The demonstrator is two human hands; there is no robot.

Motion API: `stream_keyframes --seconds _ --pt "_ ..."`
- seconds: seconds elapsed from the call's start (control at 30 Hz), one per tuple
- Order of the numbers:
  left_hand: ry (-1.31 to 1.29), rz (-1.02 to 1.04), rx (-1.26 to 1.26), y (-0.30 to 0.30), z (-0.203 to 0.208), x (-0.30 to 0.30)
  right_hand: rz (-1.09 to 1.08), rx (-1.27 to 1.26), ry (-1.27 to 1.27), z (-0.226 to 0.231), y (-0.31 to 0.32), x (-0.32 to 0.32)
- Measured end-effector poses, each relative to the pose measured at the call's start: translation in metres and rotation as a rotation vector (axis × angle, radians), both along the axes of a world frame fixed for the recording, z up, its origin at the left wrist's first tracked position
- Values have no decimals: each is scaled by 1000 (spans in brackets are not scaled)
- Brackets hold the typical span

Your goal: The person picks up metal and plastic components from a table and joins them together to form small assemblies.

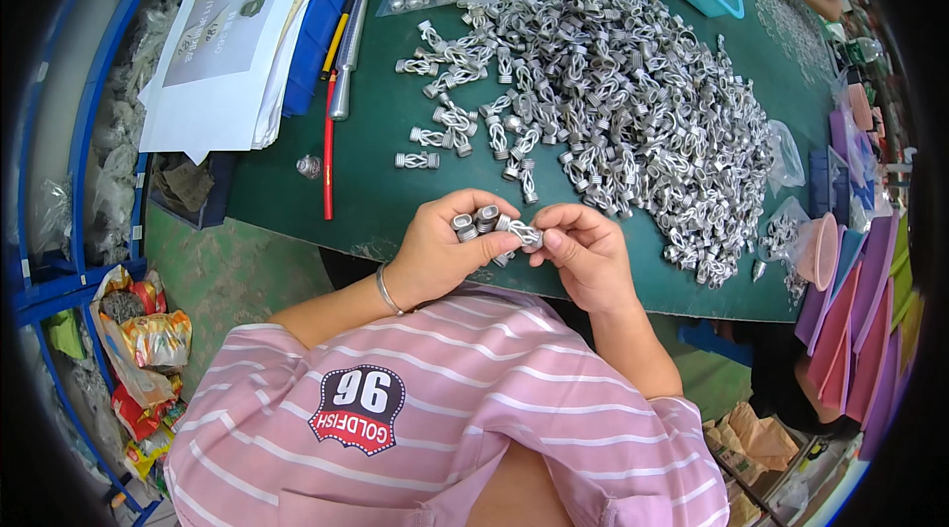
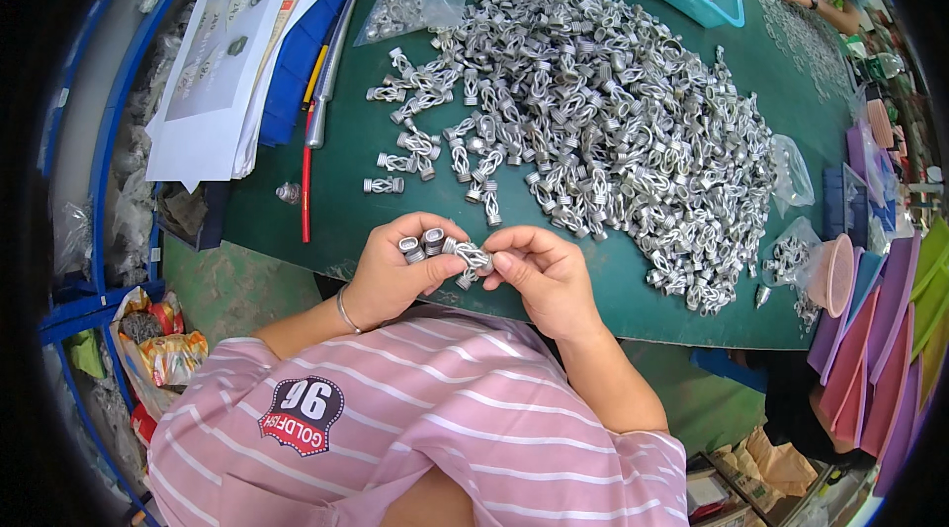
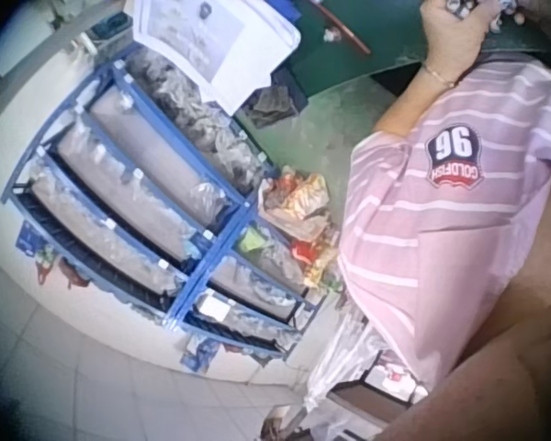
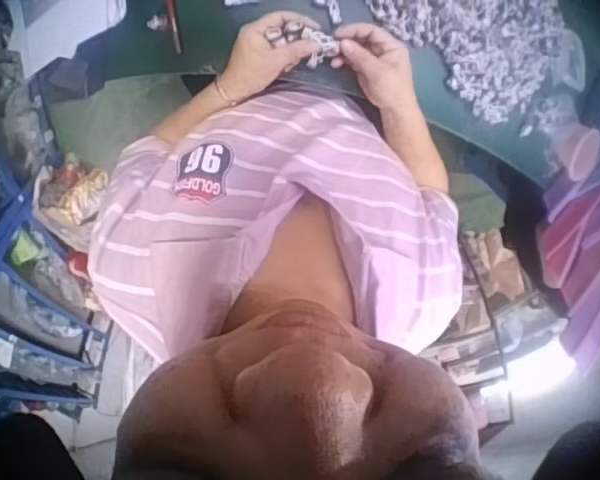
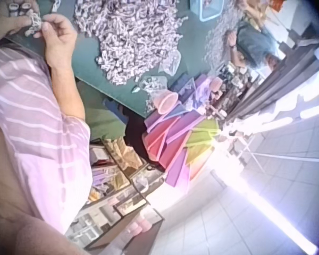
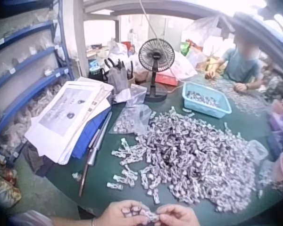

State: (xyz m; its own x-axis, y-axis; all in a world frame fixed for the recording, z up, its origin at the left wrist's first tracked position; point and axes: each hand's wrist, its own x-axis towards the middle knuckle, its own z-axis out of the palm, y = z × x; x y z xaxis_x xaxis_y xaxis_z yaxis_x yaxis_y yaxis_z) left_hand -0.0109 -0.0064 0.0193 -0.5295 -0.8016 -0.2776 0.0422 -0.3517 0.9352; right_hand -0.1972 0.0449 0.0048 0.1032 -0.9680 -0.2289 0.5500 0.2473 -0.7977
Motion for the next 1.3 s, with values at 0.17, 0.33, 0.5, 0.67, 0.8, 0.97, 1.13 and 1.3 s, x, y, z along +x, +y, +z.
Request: stream_keyframes --seconds 0.17,0.33,0.5,0.67,0.8,0.97,1.13,1.3 --pt "57 -94 -454 -2 -4 2 57 -98 -171 -17 5 3" --pt "68 -96 -540 -1 -3 3 -49 -276 -30 -15 4 5" --pt "70 -30 -345 1 -5 0 -228 -447 228 -8 5 6" --pt "248 25 323 3 -8 -5 -297 -612 408 0 0 14" --pt "278 -26 398 1 -7 -5 -308 -699 469 3 0 21" --pt "334 -52 431 0 -10 -6 -278 -776 562 9 1 21" --pt "369 -22 527 0 -6 -3 -263 -725 515 9 1 23" --pt "355 -46 508 1 -12 0 -277 -566 375 9 -1 23"
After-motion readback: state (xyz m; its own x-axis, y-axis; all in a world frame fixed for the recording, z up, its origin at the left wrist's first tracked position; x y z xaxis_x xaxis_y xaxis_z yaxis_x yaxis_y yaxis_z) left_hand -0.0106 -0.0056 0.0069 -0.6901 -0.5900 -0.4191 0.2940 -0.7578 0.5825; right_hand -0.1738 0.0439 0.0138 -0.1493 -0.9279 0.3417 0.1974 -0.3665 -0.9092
